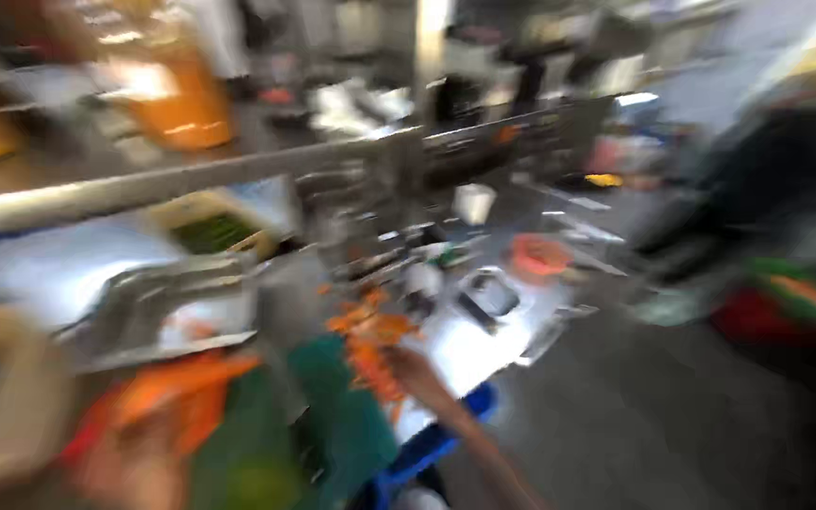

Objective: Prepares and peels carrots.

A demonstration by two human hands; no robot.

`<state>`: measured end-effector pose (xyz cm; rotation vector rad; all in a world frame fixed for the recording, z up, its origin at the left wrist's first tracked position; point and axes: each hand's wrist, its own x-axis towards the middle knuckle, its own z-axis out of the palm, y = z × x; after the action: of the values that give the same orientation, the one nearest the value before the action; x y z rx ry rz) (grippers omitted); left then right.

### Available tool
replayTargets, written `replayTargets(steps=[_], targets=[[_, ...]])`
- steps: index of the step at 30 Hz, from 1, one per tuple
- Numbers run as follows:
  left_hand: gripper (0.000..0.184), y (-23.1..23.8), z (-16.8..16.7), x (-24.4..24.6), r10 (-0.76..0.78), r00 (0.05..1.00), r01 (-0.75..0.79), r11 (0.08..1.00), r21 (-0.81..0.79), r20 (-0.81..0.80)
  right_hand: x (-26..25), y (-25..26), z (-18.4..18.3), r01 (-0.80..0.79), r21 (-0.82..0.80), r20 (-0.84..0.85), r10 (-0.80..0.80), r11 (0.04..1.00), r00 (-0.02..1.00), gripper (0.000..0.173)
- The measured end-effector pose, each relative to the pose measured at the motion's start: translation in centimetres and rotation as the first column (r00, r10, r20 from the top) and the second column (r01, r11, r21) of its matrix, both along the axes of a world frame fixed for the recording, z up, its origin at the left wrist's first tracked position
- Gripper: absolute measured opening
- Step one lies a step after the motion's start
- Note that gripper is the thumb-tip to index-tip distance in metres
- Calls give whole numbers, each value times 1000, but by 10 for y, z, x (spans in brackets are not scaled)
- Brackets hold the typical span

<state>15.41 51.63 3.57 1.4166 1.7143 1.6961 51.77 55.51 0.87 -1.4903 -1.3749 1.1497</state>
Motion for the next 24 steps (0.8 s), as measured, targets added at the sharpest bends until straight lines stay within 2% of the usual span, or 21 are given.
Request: replayTargets(steps=[2,3,6,9,11,14,19,24], targets=[[42,20,-8,58,27,954,5,995,-104,299,-6,14,-15,-12,-10,-57,11,1000,998,32],[43,31,-23,76,-29,914,76,992,-100,405,-9,20,-19,-21,-34,-74,18,999,997,35],[40,54,-57,126,-220,745,296,955,-16,629,-11,22,-23,-39,-123,-124,24,992,992,35],[40,62,-74,157,-202,532,350,937,4,822,-16,18,-27,-81,-172,-183,48,982,982,40],[41,64,-76,167,-167,471,345,939,-6,866,-18,16,-31,-98,-159,-212,63,982,975,40],[42,63,-73,174,-130,465,350,936,-47,876,-20,12,-34,-65,-152,-292,18,986,956,26],[45,63,-74,177,-155,421,439,897,-51,894,-24,10,-42,-22,-197,-349,-49,980,936,27],[45,66,-67,175,-174,487,427,902,-59,856,-14,14,-43,43,-129,-257,-76,991,963,25]])
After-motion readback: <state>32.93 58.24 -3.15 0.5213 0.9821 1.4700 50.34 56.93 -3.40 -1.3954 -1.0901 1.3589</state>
